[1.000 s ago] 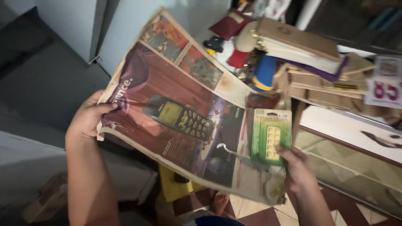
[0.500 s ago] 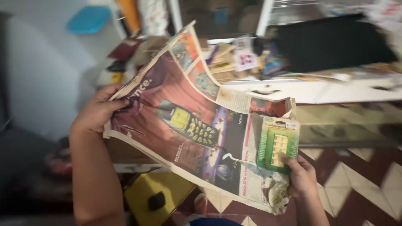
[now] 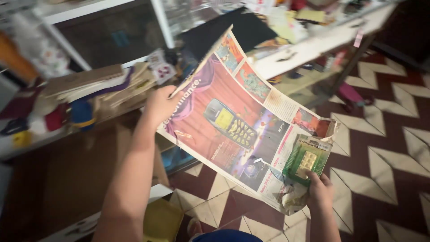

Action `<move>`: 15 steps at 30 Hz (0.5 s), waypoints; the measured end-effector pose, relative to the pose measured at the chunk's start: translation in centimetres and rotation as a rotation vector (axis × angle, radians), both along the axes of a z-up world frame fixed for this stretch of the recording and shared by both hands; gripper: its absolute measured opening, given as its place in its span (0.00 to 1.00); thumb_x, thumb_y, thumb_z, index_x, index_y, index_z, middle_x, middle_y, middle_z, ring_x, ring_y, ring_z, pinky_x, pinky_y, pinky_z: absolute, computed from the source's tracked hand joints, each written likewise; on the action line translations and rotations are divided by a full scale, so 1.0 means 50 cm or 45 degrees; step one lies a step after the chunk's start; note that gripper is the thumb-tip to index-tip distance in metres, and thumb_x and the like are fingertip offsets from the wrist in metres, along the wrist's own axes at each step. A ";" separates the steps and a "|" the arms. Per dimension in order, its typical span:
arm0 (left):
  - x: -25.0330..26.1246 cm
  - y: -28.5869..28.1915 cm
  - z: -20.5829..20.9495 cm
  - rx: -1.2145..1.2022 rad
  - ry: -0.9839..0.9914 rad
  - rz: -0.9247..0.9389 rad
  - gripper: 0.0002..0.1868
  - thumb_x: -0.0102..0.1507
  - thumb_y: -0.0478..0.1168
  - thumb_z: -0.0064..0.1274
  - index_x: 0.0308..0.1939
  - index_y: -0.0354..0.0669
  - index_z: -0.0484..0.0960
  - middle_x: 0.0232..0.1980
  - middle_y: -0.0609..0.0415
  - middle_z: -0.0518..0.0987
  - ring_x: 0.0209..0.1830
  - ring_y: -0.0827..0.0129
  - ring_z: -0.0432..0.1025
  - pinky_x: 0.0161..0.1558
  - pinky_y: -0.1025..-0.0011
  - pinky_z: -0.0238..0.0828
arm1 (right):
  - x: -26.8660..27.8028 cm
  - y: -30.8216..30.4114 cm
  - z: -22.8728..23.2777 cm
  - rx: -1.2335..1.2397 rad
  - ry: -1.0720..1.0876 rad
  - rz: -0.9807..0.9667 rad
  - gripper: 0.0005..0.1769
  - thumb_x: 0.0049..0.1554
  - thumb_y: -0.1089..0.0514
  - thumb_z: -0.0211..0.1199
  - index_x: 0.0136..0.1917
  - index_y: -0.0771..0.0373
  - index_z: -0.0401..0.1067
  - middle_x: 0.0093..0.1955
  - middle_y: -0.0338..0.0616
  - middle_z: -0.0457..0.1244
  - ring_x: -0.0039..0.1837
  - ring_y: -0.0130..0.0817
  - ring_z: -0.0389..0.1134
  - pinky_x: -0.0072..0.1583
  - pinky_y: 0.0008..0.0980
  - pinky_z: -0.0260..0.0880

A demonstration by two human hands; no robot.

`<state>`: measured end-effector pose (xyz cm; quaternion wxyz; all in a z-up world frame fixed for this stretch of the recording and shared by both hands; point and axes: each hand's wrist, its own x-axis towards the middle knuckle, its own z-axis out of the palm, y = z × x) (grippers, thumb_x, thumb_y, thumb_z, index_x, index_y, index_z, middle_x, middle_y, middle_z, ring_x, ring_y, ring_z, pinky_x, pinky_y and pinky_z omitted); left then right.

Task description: Emptying a wooden drawer of items and using a brush to clean the interior.

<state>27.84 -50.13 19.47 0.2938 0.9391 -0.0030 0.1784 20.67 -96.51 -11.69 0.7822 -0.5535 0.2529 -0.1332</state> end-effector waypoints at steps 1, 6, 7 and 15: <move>0.025 -0.027 -0.018 0.004 0.005 -0.032 0.14 0.65 0.45 0.52 0.48 0.41 0.84 0.34 0.50 0.84 0.27 0.60 0.74 0.33 0.64 0.71 | -0.011 -0.020 -0.010 0.004 0.005 -0.032 0.16 0.60 0.62 0.60 0.59 0.74 0.71 0.51 0.54 0.66 0.47 0.38 0.66 0.49 0.31 0.68; 0.085 -0.160 -0.072 0.278 -0.022 -0.052 0.16 0.66 0.50 0.51 0.40 0.40 0.83 0.37 0.42 0.83 0.36 0.41 0.74 0.42 0.52 0.70 | -0.066 -0.086 -0.053 -0.028 0.144 -0.165 0.18 0.62 0.61 0.60 0.60 0.76 0.70 0.53 0.59 0.66 0.50 0.43 0.67 0.53 0.35 0.69; 0.090 -0.179 -0.081 0.282 -0.021 -0.073 0.16 0.66 0.50 0.51 0.40 0.40 0.83 0.37 0.42 0.83 0.36 0.41 0.74 0.42 0.52 0.70 | -0.079 -0.085 -0.041 -0.023 0.148 -0.185 0.18 0.62 0.61 0.60 0.60 0.76 0.70 0.53 0.59 0.66 0.50 0.43 0.67 0.53 0.35 0.69; 0.107 -0.294 -0.115 0.405 0.192 -0.115 0.16 0.66 0.49 0.49 0.47 0.43 0.85 0.45 0.43 0.84 0.42 0.45 0.76 0.47 0.54 0.73 | -0.094 -0.140 -0.169 0.066 0.226 -0.287 0.20 0.58 0.63 0.61 0.59 0.80 0.71 0.51 0.62 0.66 0.48 0.44 0.68 0.52 0.35 0.69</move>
